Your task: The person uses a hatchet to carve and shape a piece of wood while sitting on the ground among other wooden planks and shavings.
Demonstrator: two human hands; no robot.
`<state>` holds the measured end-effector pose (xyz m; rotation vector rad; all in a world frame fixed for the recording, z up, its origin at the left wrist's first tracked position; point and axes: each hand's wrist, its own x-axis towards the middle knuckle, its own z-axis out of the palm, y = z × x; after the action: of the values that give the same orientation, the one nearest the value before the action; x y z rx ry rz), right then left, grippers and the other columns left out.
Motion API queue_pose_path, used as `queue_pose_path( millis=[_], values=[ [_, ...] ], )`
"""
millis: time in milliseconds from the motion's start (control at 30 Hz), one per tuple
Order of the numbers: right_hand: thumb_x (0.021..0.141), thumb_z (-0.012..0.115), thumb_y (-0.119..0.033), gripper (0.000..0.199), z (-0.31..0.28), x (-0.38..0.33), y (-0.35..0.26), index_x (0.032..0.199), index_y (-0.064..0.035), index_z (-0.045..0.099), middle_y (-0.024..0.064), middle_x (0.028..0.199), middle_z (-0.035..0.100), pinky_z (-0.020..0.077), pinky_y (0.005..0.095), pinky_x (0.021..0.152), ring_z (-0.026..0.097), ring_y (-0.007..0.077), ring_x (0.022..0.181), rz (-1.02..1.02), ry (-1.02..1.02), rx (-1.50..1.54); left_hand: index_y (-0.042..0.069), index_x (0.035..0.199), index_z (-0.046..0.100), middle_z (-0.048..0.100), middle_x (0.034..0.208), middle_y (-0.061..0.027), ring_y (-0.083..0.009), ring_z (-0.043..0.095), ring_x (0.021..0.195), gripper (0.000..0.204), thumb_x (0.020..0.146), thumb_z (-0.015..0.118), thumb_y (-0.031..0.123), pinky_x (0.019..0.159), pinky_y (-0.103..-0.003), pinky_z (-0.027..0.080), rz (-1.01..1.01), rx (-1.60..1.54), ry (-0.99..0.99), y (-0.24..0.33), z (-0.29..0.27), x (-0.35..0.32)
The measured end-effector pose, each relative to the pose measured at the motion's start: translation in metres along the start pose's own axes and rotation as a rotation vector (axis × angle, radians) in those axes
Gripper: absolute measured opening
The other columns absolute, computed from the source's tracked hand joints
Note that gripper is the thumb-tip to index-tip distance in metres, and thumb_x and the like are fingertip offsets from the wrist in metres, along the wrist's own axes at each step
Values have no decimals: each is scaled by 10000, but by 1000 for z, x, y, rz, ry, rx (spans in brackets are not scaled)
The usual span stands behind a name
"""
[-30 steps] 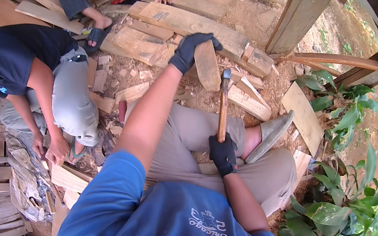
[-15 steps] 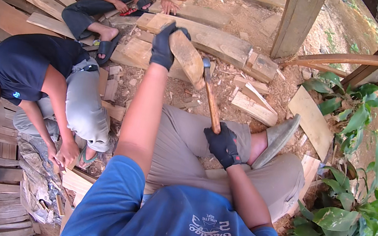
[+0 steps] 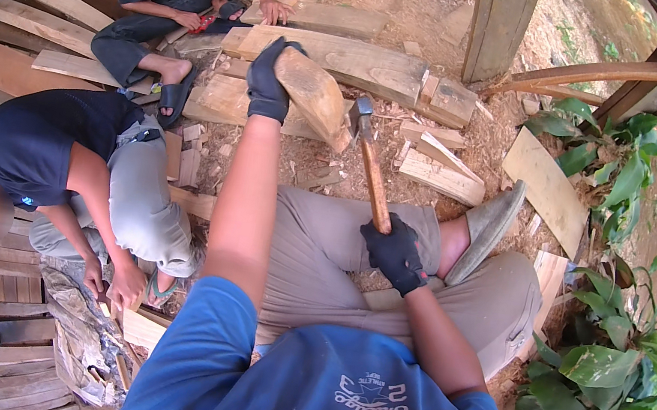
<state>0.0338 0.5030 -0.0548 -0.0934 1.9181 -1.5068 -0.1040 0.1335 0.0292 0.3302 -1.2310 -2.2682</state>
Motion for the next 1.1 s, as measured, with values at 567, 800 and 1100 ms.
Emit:
queue_pose_path(
  millis=[567, 800, 1100],
  values=[
    [920, 696, -415, 454, -41, 145, -98, 1223, -77, 702, 231, 1127, 769, 570, 522, 936, 732, 427, 1083, -354, -39, -880, -9, 1098, 723, 743, 971, -124, -281, 728, 888, 381, 1126, 554, 331, 859, -408, 589, 58, -160, 39, 3, -53, -18],
    [933, 639, -341, 390, -7, 197, -107, 1214, -88, 737, 225, 1181, 767, 573, 516, 983, 727, 421, 1130, -366, -61, -1055, -24, 1084, 728, 753, 972, -146, -291, 732, 892, 394, 1121, 566, 334, 847, -413, 596, 44, -187, 63, 2, -55, -20],
    [989, 566, -331, 400, 26, 226, -56, 1122, -34, 799, 262, 1064, 795, 618, 507, 875, 793, 410, 988, -198, -172, -912, 6, 1104, 707, 726, 970, -142, -308, 710, 927, 422, 1120, 545, 396, 902, -461, 584, 56, -132, 56, 3, -53, -25]
  ],
)
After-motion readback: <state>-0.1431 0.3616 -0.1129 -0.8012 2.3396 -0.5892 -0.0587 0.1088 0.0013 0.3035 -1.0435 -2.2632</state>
